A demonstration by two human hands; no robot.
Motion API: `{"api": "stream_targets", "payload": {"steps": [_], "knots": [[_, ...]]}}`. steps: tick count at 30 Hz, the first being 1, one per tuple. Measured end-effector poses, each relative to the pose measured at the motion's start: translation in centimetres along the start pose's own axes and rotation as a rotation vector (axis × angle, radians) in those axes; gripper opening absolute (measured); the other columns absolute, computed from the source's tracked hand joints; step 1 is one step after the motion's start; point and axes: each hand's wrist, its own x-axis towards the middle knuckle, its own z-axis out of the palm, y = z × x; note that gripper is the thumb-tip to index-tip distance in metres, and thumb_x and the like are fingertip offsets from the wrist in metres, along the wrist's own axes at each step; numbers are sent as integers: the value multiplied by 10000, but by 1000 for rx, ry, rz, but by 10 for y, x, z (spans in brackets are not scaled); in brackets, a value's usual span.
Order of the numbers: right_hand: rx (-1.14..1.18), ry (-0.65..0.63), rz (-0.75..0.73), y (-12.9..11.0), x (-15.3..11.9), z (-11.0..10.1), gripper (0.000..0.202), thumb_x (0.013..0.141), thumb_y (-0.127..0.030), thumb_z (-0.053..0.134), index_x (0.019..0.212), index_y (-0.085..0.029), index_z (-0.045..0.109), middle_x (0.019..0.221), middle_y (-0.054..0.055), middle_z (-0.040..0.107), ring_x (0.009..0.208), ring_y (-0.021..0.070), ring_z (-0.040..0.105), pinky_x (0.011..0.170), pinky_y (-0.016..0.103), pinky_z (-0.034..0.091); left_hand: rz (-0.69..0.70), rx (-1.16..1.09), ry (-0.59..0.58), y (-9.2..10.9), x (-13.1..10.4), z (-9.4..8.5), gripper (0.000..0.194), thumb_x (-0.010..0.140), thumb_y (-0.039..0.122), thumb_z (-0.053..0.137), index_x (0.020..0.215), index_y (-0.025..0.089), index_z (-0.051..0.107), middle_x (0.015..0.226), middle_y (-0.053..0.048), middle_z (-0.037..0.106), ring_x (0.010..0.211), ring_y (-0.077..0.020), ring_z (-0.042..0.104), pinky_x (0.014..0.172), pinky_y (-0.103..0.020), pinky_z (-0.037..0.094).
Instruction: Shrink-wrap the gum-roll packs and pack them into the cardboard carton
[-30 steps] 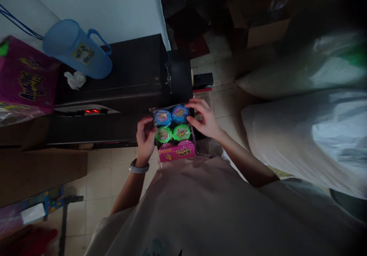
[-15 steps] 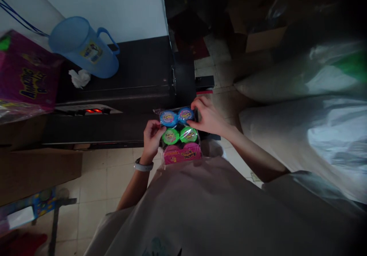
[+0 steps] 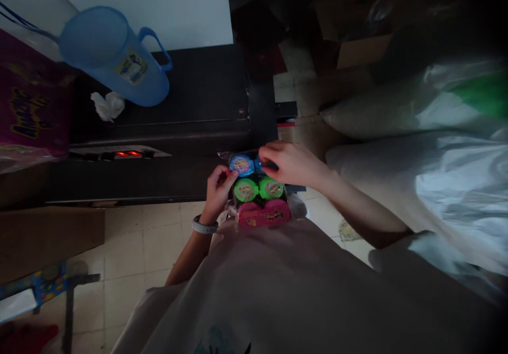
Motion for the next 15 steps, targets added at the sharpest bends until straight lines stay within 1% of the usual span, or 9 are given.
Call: {"api": "stream_targets", "payload": {"steps": [2, 4, 6, 8, 10, 12, 13, 14, 15], "knots": [[-127, -145, -32, -10, 10, -4, 136, 859, -190, 581, 977, -165, 643, 887, 77, 670, 784, 228, 633, 579, 290, 381, -25, -36, -26, -2, 0, -1, 415, 726, 470, 759, 672, 173, 474, 598, 57, 391, 534, -68, 332, 497, -194, 285], [-244, -249, -65, -18, 21, -5, 148, 844, -184, 604, 969, -147, 673, 845, 108, 688, 764, 272, 656, 560, 299, 368, -51, -60, -60, -3, 1, -2, 412, 740, 467, 752, 673, 174, 470, 587, 60, 382, 521, -66, 328, 480, -193, 270], [-313, -305, -81, -23, 30, -6, 142, 824, -170, 626, 943, -132, 694, 817, 133, 693, 765, 298, 667, 567, 305, 373, -59, -67, -92, -3, 1, -2, 417, 745, 465, 749, 666, 174, 461, 576, 61, 376, 514, -64, 326, 470, -194, 258], [-338, -329, -76, -24, 35, -6, 124, 810, -168, 647, 912, -125, 704, 797, 140, 693, 754, 297, 668, 575, 302, 375, -57, -79, -116, -3, 2, -2, 436, 738, 471, 752, 651, 173, 447, 569, 63, 372, 512, -62, 320, 471, -196, 260], [-315, -325, -46, -22, 36, -7, 108, 804, -166, 655, 899, -133, 697, 802, 125, 695, 724, 268, 659, 568, 289, 362, -61, -102, -139, -2, 3, -2, 456, 725, 482, 758, 642, 172, 435, 570, 63, 376, 516, -61, 320, 478, -197, 270], [-204, -286, -15, -15, 31, -7, 61, 796, -180, 673, 853, -155, 670, 786, 79, 686, 673, 216, 631, 549, 270, 341, -78, -121, -152, -2, 3, -3, 459, 723, 491, 756, 647, 171, 436, 576, 61, 383, 523, -61, 329, 483, -196, 277], [-102, -243, -8, -10, 27, -6, 56, 792, -198, 686, 813, -165, 645, 758, 49, 671, 646, 186, 609, 546, 263, 338, -88, -125, -158, -2, 3, -3, 457, 726, 493, 753, 650, 171, 438, 580, 60, 386, 526, -62, 333, 484, -196, 279], [23, -177, 1, -4, 21, -4, 94, 793, -225, 695, 777, -174, 617, 729, 22, 650, 624, 159, 585, 549, 256, 347, -96, -129, -164, -3, 3, -4, 455, 733, 495, 746, 653, 170, 439, 583, 59, 387, 529, -63, 338, 485, -196, 281], [152, -80, 21, 1, 14, 0, 143, 798, -260, 699, 751, -180, 591, 705, 3, 628, 611, 141, 566, 559, 252, 364, -97, -130, -169, -3, 3, -5, 454, 740, 498, 741, 653, 170, 439, 586, 57, 388, 532, -64, 342, 487, -197, 282]]}}
